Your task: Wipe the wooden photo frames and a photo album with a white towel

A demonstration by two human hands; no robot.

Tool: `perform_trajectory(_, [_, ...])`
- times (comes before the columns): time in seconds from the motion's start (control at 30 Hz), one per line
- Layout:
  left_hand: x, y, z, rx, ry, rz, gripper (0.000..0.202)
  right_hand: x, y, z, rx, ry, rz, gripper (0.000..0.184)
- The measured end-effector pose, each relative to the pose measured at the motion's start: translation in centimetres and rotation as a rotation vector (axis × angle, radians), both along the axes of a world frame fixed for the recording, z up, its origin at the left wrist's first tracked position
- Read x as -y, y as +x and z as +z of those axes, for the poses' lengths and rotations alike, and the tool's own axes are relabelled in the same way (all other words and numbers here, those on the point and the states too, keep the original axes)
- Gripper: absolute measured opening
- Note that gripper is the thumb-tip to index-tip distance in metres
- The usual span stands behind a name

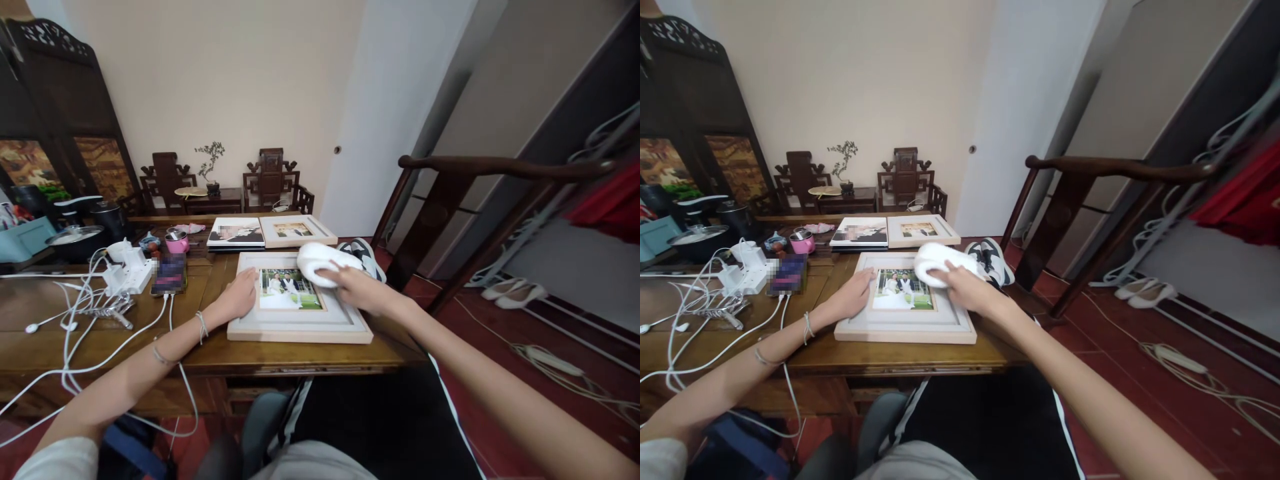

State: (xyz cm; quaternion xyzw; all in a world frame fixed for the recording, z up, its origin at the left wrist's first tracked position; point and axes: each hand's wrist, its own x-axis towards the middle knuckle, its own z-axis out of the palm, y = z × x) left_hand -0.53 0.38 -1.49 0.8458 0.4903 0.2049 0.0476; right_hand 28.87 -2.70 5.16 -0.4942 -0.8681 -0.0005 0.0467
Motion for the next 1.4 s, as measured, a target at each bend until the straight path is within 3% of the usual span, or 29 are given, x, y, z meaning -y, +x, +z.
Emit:
perform_trajectory(0.1, [0.1,0.2,0.3,-0.026,-0.007,0.019,0.043,-3.2,-0.8,-0.7,-0.036,0.085,-0.026,0.071])
perform_trajectory(0.2, [0.3,0.4,0.4,-0.005,-0.001,0.046,0.043,-3.2,-1.2,-0.8,-0.001,0.123,0.0,0.066])
perform_trajectory(0.43, [0.2,0.6,0.0,0.057,-0.016,0.062,0.047,7.1,0.7,1.1,0.083,-0.068,0.08,0.066])
perform_trajectory(0.57, [0.2,0.7,-0.1,0.047,-0.005,0.072,0.048,9.3,-0.9,2.1,0.097,-0.117,0.102,0.066])
perform_trajectory(0.77, [0.3,0.6,0.3,0.028,0.002,0.078,0.045,7.4,-8.4,1.1,0.002,-0.064,0.308,0.063])
perform_trajectory(0.87, [0.1,0.4,0.3,0.043,0.014,0.038,0.043,7.4,-9.5,0.9,-0.03,-0.044,0.331,0.059])
perform_trajectory(0.97, [0.0,0.2,0.2,0.058,0.034,0.019,0.043,8.1,-7.5,1.1,0.029,-0.066,0.239,0.062])
perform_trajectory(1.13, [0.0,0.2,0.1,0.051,0.032,0.004,0.044,7.7,-1.3,1.6,0.147,-0.066,0.033,0.063])
perform_trajectory(1.27, [0.0,0.3,0.1,0.029,0.029,0.015,0.044,3.7,0.6,1.3,0.151,-0.023,0.013,0.064])
perform_trajectory(1.4, [-0.1,0.2,-0.1,0.035,0.045,0.027,0.043,-2.1,-1.6,0.3,0.118,0.127,0.008,0.066])
